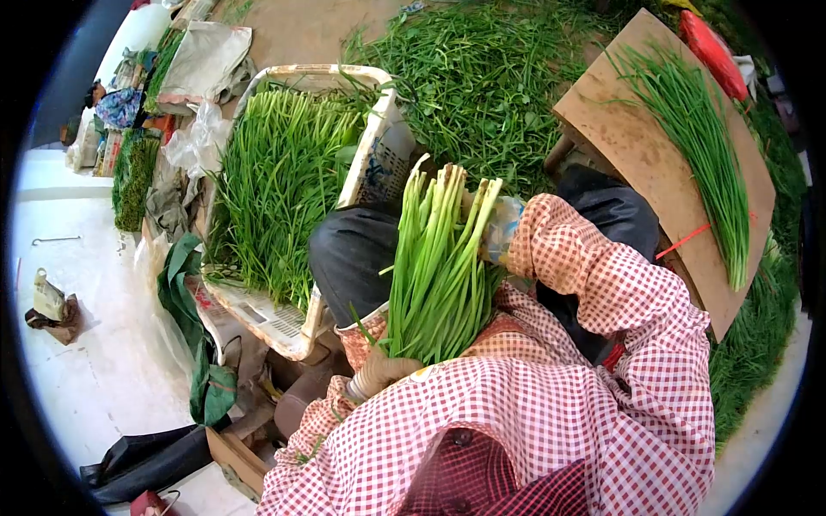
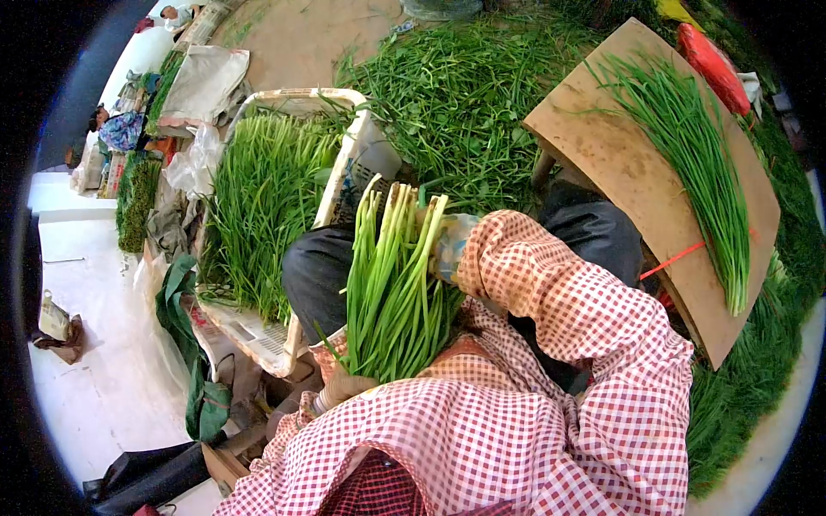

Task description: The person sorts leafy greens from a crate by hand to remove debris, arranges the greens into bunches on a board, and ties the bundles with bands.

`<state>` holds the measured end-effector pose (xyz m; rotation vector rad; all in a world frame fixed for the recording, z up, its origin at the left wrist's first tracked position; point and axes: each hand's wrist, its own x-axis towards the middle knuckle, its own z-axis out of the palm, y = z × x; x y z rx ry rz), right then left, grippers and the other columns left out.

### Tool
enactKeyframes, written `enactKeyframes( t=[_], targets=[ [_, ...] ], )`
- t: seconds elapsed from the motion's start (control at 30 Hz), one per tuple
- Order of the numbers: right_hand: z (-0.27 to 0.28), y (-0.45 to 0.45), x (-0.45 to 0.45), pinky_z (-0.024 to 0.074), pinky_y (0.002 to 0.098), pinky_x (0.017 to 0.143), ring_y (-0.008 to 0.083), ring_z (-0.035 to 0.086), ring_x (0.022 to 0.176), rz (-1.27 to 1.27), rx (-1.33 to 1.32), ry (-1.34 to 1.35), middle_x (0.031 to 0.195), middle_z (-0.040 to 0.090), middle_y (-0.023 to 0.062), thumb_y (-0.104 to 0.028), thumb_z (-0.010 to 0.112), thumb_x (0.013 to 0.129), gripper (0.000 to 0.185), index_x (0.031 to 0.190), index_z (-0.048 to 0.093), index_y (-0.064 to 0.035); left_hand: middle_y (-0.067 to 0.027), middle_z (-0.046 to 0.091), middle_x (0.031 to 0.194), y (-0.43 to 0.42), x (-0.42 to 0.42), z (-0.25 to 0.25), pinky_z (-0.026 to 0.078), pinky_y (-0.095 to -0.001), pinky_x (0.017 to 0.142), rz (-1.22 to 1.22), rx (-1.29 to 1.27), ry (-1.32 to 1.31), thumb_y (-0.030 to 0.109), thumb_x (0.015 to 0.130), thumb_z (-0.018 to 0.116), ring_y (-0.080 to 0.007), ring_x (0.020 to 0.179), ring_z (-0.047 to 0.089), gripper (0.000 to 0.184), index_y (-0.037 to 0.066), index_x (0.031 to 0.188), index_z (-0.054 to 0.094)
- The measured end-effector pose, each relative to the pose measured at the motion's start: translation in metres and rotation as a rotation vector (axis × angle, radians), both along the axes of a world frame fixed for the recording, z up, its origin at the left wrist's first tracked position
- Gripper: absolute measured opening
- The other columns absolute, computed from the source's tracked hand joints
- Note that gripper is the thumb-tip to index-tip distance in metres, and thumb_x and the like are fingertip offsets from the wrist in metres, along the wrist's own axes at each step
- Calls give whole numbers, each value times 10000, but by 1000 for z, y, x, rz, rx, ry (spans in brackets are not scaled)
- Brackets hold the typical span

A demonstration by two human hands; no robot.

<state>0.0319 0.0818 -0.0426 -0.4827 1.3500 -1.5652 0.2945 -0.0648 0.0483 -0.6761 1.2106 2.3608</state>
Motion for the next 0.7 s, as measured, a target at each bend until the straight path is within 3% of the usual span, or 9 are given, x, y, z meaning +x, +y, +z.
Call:
enactKeyframes(
  t=[0.2, 0.23, 0.33, 0.43, 0.5, 0.53, 0.6, 0.67, 0.7],
  targets=[
    [5, -8, -15, 495, 267, 618, 160, 599, 869, -3, 191, 72, 1080, 583, 112, -201, 541, 943, 399, 1280, 435, -16, -116, 534, 1283, -10, 7, -22, 460, -389, 950, -49, -138, 11, 37, 697, 699, -245, 1076, 563, 732, 14, 1365, 401],
    [6, -9, -20, 496, 266, 602, 159, 605, 853, -20, 236, 93, 1064, 592, 112, -207, 541, 943, 392, 1271, 443, -16, -120, 535, 1281, -13, 12, -28, 460, -385, 948, -131, -330, 271, 49, 709, 702, -243, 1075, 564, 661, 24, 1322, 454],
    [13, -7, -61, 500, 264, 552, 157, 620, 804, -191, 385, 149, 1017, 618, 111, -227, 542, 946, 375, 1246, 469, -14, -134, 531, 1287, -12, 13, -21, 452, -379, 957, -58, -122, -27, 136, 773, 727, -242, 1106, 558, 466, 86, 1211, 574],
    [28, 15, -129, 504, 262, 502, 155, 636, 755, -521, 438, 188, 969, 643, 111, -246, 542, 949, 362, 1221, 494, -13, -121, 562, 1253, -17, 33, -42, 455, -371, 952, -171, -529, 487, 177, 794, 717, -234, 1089, 567, 408, 76, 1173, 604],
    [54, 34, -160, 506, 260, 469, 154, 646, 722, -598, 327, 207, 937, 661, 111, -259, 543, 950, 356, 1205, 511, -11, -107, 570, 1247, -14, 26, -34, 459, -366, 948, -115, -375, 242, 141, 778, 701, -224, 1066, 569, 447, 33, 1196, 585],
    [69, 39, -158, 507, 260, 452, 153, 652, 706, -471, 210, 189, 921, 669, 111, -266, 543, 951, 354, 1196, 520, -11, -103, 572, 1245, -12, 18, -27, 460, -365, 947, -91, -321, 164, 128, 773, 696, -221, 1059, 570, 460, 19, 1203, 578],
    [71, 38, -147, 532, 230, 537, 171, 666, 771, 253, -401, 1, 997, 664, 105, -303, 582, 934, 397, 1206, 525, -20, -110, 550, 1273, -10, 8, -19, 453, -361, 957, -70, -179, 24, 96, 757, 680, -215, 1077, 554, 542, 2, 1266, 520],
    [127, 10, -60, 507, 391, 876, 286, 619, 1018, 294, 459, 741, 1068, 642, 156, -433, 661, 846, 514, 1200, 565, -72, -118, 533, 1293, -9, 0, -18, 449, -359, 964, -73, -100, -40, 82, 751, 675, -214, 1090, 546, 609, 5, 1320, 473],
    [120, 5, -44, 481, 437, 924, 336, 614, 1022, 396, 518, 835, 1115, 635, 183, -522, 623, 832, 615, 1214, 552, -45, -120, 533, 1291, -4, -6, -8, 445, -358, 969, -24, -100, -77, 92, 737, 689, -218, 1096, 546, 697, 17, 1369, 406]
  ],
)
